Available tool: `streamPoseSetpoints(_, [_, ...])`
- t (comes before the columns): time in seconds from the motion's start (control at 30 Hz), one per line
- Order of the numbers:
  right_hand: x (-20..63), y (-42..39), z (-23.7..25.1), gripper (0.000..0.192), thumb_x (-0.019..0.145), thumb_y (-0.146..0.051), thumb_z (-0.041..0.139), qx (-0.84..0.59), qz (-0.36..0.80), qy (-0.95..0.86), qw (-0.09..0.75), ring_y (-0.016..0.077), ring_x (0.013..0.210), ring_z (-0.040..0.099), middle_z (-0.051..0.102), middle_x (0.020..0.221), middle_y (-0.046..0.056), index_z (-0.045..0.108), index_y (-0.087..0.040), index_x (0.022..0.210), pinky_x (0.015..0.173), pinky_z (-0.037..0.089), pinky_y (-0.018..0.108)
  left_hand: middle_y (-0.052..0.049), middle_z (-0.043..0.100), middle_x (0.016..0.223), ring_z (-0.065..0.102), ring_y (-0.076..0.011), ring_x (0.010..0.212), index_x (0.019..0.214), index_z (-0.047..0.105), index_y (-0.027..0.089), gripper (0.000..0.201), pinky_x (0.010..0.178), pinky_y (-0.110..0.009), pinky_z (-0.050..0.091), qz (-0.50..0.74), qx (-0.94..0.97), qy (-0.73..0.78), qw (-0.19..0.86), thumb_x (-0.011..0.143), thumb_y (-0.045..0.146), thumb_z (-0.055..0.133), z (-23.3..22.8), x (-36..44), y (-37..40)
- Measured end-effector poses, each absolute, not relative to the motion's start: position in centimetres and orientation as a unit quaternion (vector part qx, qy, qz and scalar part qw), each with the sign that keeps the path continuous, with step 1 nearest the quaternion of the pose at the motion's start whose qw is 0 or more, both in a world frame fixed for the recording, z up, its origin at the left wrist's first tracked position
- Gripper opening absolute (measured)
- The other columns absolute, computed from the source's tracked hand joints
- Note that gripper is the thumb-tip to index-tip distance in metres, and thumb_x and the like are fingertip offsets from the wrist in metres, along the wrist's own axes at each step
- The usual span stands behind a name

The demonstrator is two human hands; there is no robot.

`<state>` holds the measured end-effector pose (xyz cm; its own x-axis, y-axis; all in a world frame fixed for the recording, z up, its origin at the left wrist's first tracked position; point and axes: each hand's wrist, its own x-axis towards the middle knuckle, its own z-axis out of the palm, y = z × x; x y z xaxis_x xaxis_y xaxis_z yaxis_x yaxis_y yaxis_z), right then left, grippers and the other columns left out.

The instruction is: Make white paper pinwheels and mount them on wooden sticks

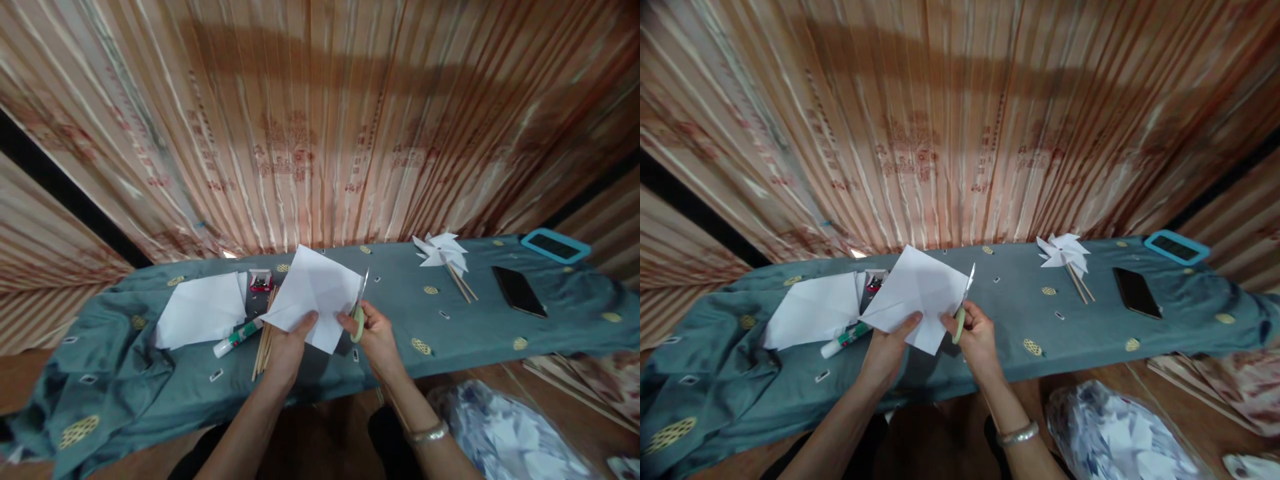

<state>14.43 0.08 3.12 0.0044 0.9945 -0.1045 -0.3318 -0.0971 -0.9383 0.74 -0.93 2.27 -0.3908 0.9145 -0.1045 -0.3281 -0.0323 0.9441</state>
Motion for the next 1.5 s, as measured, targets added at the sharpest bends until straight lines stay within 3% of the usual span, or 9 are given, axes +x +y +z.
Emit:
streamPoseSetpoints(0.2, [14.2, -1.7, 1.9, 0.053, 0.064, -0.056, 0.079, -0.447, 0.59, -0.482, 0.469, 0.0143, 0.065, 0.057, 0.067, 0.07, 0.001, 0.066, -0.018, 0.097, 0.063, 0.047, 0.027, -0.009, 0.076, 0.091, 0.071, -0.0248, 0.089, 0.095, 0.069, 0.013, 0.044, 0.086, -0.037, 0.056, 0.67, 0.292, 0.519, 0.443, 0.057, 0.028, 0.085, 2.5, -1.4, 0.1])
streamPoseSetpoints(0.3, [14.3, -3.3, 1.1, 0.054, 0.07, -0.057, 0.074, -0.438, 0.592, -0.536, 0.412, 0.014, 0.069, 0.056, 0.065, 0.074, 0.001, 0.064, -0.017, 0.104, 0.066, 0.044, 0.027, -0.008, 0.076, 0.088, 0.071, -0.0234, 0.084, 0.095, 0.069, 0.013, 0.047, 0.083, -0.036, 0.056, 0.7, 0.263, 0.507, 0.428, 0.053, 0.026, 0.086, 3.4, -2.3, 0.5])
streamPoseSetpoints(0.6, [14.0, -7.0, 0.1, 0.059, 0.073, -0.062, 0.068, -0.413, 0.637, -0.603, 0.244, 0.0132, 0.066, 0.052, 0.064, 0.078, 0.002, 0.06, -0.015, 0.108, 0.063, 0.039, 0.028, -0.007, 0.076, 0.081, 0.07, -0.019, 0.07, 0.085, 0.071, 0.012, 0.038, 0.07, -0.031, 0.057, 0.719, 0.233, 0.506, 0.415, 0.052, 0.023, 0.085, 4.7, -3.1, 0.3])
streamPoseSetpoints(1.27, [14.0, -5.8, 0.3, 0.065, 0.074, -0.072, 0.063, -0.396, 0.638, -0.589, 0.299, 0.0139, 0.069, 0.055, 0.066, 0.08, 0.003, 0.06, -0.016, 0.106, 0.067, 0.041, 0.03, -0.008, 0.077, 0.088, 0.069, -0.0192, 0.078, 0.083, 0.074, 0.013, 0.027, 0.076, -0.029, 0.055, 0.676, 0.324, 0.501, 0.433, 0.061, 0.026, 0.08, 2.7, -0.9, 0.0])
streamPoseSetpoints(1.5, [14.1, -6.0, 0.2, 0.059, 0.074, -0.068, 0.065, -0.402, 0.647, -0.574, 0.301, 0.0145, 0.071, 0.056, 0.065, 0.079, 0.002, 0.061, -0.018, 0.104, 0.07, 0.042, 0.031, -0.009, 0.076, 0.086, 0.069, -0.02, 0.076, 0.082, 0.073, 0.012, 0.026, 0.075, -0.03, 0.055, 0.683, 0.313, 0.496, 0.435, 0.06, 0.024, 0.08, 2.9, -0.9, -0.1])
